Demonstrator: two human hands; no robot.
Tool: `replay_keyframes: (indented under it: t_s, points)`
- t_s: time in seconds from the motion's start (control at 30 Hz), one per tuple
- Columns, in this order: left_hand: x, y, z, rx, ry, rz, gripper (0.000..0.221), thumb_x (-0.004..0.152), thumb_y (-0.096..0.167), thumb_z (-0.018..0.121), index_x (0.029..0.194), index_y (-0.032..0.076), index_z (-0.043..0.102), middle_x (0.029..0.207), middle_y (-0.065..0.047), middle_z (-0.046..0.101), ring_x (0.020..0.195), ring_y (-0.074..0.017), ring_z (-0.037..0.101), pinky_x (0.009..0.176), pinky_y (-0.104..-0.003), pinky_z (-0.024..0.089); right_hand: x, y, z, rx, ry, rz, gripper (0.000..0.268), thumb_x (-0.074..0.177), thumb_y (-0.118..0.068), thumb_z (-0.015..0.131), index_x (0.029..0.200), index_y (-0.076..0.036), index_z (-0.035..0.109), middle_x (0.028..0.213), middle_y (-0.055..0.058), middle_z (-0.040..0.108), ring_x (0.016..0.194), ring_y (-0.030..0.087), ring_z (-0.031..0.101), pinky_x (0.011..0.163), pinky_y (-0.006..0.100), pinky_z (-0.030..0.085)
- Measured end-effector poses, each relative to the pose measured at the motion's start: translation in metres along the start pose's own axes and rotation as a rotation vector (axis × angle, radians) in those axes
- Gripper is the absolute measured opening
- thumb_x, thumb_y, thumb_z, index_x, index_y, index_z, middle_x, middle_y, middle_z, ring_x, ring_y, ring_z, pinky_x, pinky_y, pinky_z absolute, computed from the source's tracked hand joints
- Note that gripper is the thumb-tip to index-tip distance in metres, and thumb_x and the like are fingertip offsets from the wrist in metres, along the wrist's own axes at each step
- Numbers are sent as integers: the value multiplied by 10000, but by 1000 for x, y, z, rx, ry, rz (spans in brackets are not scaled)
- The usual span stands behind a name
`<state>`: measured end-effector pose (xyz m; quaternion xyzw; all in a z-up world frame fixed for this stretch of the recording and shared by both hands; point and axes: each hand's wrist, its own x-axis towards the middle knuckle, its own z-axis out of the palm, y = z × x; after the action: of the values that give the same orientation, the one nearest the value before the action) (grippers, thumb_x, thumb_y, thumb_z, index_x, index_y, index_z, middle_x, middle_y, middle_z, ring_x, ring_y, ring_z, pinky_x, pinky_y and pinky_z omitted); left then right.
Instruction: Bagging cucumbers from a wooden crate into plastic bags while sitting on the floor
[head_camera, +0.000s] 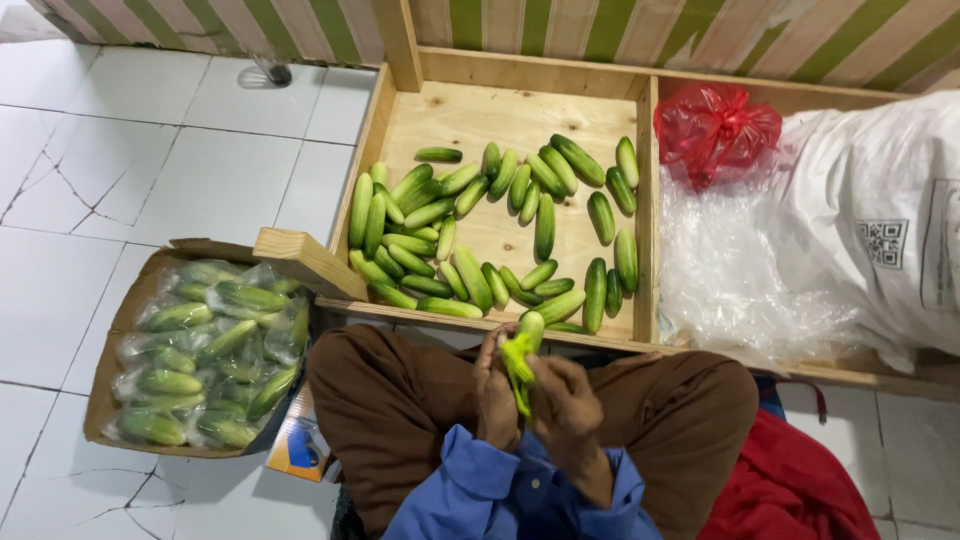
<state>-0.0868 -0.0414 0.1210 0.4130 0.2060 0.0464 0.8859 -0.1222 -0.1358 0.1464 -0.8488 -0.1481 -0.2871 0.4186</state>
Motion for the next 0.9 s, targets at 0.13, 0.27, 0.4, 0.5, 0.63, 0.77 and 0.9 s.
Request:
replay_keyframes:
  t_s: [0.13,0.27,0.4,0.5,0.63,0.77,0.9]
  points:
    - [-25,18,23,91,-6,-32,270,1053,333,532,945,116,650,821,14,631,749,-65,550,661,-252,466,53,-16,-11,43,128,2,240,994,-106,630,1188,24,684,1147,210,653,1015,319,704,951,383,581]
    - [-33,14,25,157,-112,65,403,860,271,769,1176,44,664,1068,-97,709,956,-183,658,810,-309,563,65,-12,-9,306,170,405,386,977,15,594,1358,-45,586,1369,173,610,1296,265,609,1007,323,597]
    - [-31,8,19,309,-185,248,435,949,381,670,1202,29,704,1266,-76,618,1223,-205,572,1072,-346,442,61,-5,-4,813,205,796,491,873,20,680,1354,-75,663,1201,130,745,901,126,687,693,207,538]
    - [-37,11,22,480,-170,343,467,1024,402,496,1266,46,679,1531,-176,423,1464,-260,389,1205,-393,299,18,31,27,898,177,968,445,827,30,679,1269,-19,699,1065,77,748,799,101,649,662,214,524]
    - [-30,13,31,491,-187,518,652,1086,541,286,1501,62,440,1636,-174,308,1570,-288,223,1280,-448,213,27,1,11,617,-84,881,204,932,-208,655,1012,-46,749,961,36,779,854,104,692,750,279,595]
    - [-14,-1,16,724,-160,497,574,1066,446,340,1443,44,500,1580,-173,364,1487,-306,314,1226,-438,261,38,-4,3,463,-319,1091,647,1032,-557,261,955,-118,730,837,83,718,728,155,598,666,357,468]
    - [19,-32,-11,827,-82,436,504,1054,394,373,1362,54,583,1316,-193,664,1286,-339,525,1232,-449,168,27,12,9,275,-452,781,538,1051,-476,319,1010,-116,717,921,114,758,791,195,658,727,413,480]
